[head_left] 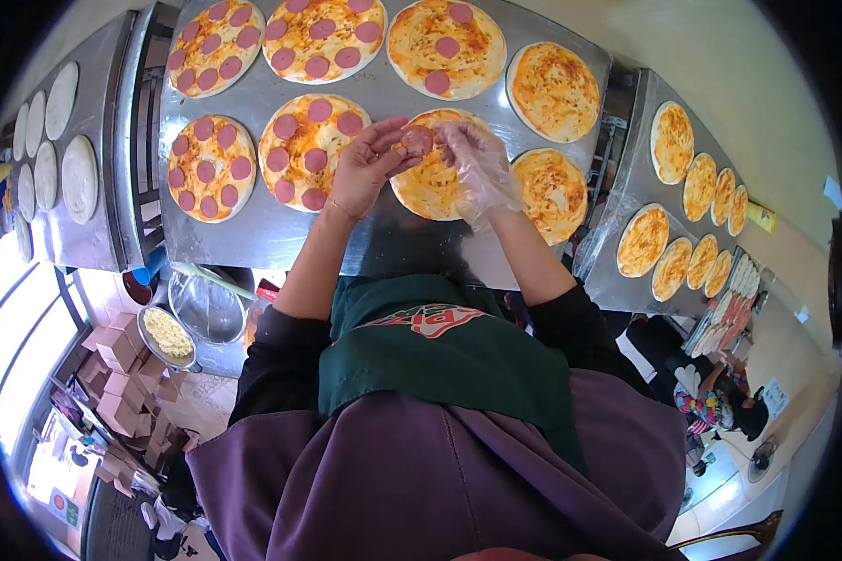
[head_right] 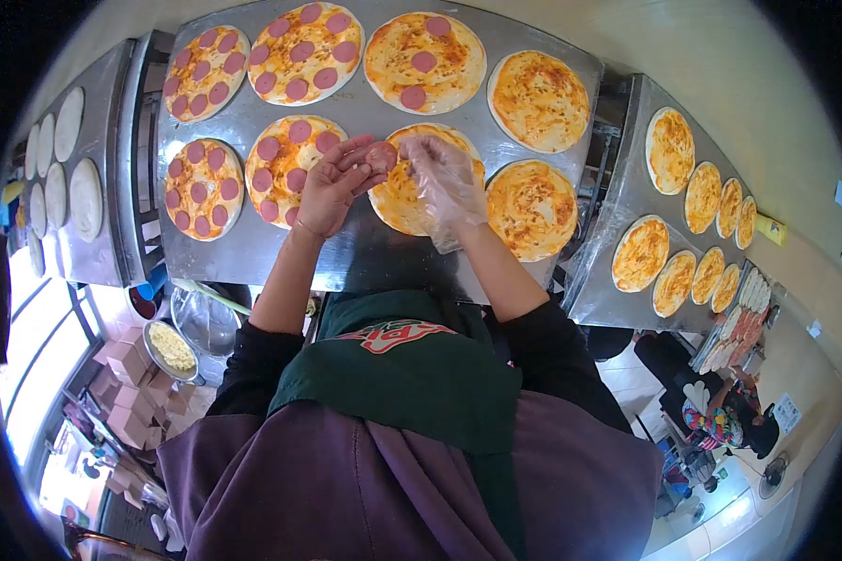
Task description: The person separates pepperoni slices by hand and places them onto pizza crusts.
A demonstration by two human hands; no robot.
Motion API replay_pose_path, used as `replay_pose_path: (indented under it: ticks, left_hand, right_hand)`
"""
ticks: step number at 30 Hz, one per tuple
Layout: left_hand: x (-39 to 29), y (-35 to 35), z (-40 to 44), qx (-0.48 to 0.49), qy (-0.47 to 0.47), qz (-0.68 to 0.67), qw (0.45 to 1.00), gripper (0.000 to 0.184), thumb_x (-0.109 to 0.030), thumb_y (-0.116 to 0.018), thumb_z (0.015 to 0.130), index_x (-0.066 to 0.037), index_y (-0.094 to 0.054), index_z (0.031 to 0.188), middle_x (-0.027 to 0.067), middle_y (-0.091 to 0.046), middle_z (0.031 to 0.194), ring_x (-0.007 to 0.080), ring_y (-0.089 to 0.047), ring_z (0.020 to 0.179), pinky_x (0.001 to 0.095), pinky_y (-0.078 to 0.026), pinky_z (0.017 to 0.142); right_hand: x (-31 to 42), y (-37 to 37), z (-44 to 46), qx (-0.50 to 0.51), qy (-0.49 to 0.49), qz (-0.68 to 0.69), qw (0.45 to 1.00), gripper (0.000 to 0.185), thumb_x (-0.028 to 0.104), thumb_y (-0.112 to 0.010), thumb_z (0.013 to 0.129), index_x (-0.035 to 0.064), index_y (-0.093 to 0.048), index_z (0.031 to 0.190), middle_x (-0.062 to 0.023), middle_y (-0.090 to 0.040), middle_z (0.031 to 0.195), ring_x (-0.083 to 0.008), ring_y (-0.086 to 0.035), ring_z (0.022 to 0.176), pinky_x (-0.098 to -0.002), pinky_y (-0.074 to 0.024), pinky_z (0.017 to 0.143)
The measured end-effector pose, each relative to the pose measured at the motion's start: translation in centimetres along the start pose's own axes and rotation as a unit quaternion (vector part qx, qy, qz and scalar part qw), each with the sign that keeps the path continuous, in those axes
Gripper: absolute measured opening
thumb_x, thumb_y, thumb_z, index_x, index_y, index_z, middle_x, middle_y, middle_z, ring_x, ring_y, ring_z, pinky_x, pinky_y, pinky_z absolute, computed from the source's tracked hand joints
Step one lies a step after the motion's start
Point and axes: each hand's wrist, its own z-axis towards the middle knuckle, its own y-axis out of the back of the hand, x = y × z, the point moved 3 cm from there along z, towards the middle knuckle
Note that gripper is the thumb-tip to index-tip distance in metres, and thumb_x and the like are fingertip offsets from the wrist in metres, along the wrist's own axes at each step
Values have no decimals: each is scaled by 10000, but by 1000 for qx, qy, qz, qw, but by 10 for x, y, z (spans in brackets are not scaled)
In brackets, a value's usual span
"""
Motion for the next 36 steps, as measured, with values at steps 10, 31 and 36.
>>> replay_pose_path:
  ticks: [10, 31, 36]
  left_hand:
    - [3, -4, 5, 13, 4, -84, 996, 443, 34, -517, 920, 25, -393, 1345, 156, -553, 1248, 231, -607, 1076, 361, -516, 961]
    - [19, -23, 23, 27, 28, 2, 999, 484, -17, -506, 945, 13, -329, 1394, 199, -530, 1286, 271, -610, 1087, 366, -524, 938]
    - [22, -25, 23, 24, 34, 21, 999, 475, -88, -505, 962, -21, -337, 1401, 205, -499, 1323, 315, -602, 1100, 377, -506, 949]
  right_hand:
    - [-12, 1, 1, 82, -9, 50, 995, 270, 218, -708, 868, 12, -654, 1034, -15, -628, 869, -77, -542, 703, -215, -457, 652]
    - [-15, 35, 6, 31, -54, 9, 998, 378, 360, -733, 828, 41, -683, 1026, 2, -667, 906, -92, -565, 807, -242, -453, 724]
    - [12, 98, 20, -33, 21, -26, 999, 387, 365, -731, 826, 23, -701, 1006, -38, -703, 963, -121, -620, 877, -261, -465, 832]
